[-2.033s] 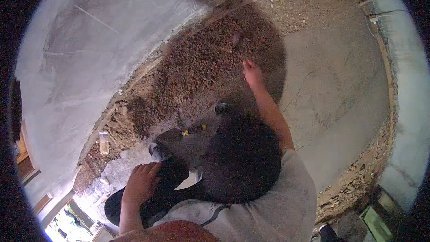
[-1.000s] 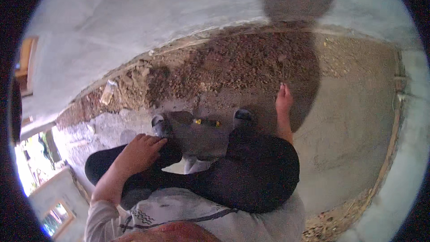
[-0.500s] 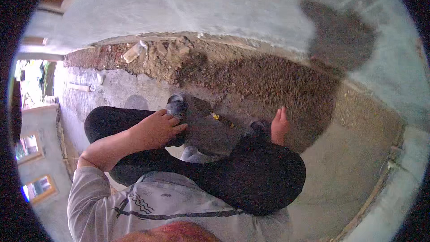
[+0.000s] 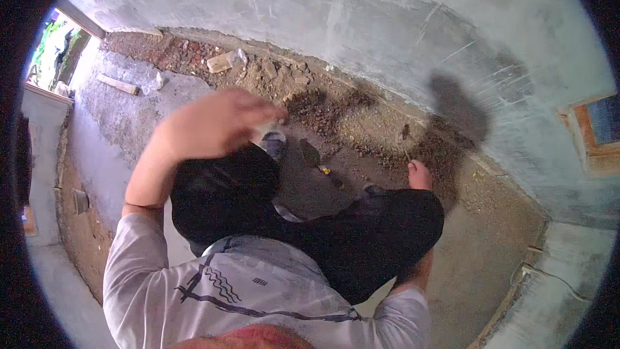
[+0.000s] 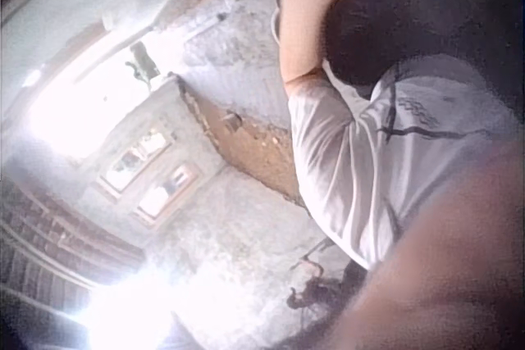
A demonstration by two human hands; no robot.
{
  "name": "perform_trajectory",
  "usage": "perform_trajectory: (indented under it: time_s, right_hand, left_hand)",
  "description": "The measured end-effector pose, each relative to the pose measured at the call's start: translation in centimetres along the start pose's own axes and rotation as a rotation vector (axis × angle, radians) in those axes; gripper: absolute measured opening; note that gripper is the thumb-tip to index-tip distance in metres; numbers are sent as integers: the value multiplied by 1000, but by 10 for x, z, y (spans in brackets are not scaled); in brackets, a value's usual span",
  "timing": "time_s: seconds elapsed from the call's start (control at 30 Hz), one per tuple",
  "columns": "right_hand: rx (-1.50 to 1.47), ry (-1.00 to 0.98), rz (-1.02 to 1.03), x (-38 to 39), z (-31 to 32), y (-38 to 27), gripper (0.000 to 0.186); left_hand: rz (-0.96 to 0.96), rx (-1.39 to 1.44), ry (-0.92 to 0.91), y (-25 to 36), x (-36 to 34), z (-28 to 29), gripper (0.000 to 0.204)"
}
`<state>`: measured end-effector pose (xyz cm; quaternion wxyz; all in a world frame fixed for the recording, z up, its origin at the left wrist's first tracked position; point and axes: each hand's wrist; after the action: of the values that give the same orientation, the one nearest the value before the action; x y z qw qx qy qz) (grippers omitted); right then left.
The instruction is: Smoothing and leveling soil/rubble for a floor foundation using a trowel.
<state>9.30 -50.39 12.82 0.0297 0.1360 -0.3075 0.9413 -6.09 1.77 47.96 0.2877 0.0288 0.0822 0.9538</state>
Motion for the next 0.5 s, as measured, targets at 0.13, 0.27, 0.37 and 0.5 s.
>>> perform_trajectory:
  time_s: [0.13,0.27,0.37,0.5]
  right_hand:
    - [118,-153,36,25,85,-13,42]
    - [200,-177,-16,48,151,-27,43]
    - [534,-442,58,68,205,-69,47]
    - [933,-736,114,25,155,-178,41]
  left_hand:
    - [141,5,179,-65,56,7,50]
    - [396,579,409,-157,83,-84,43]
    - [601,939,425,-202,64,-200,41]
    - [868,1783,64,-293,151,-408,44]
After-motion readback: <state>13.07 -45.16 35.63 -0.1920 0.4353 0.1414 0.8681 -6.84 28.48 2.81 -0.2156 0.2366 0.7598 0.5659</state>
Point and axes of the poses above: each hand's wrist, its own x-axis away from the middle knuckle, its own z-axis out of the back of the hand, y = z × x, and after that the axes turned 9 degrees about -x, right-handed
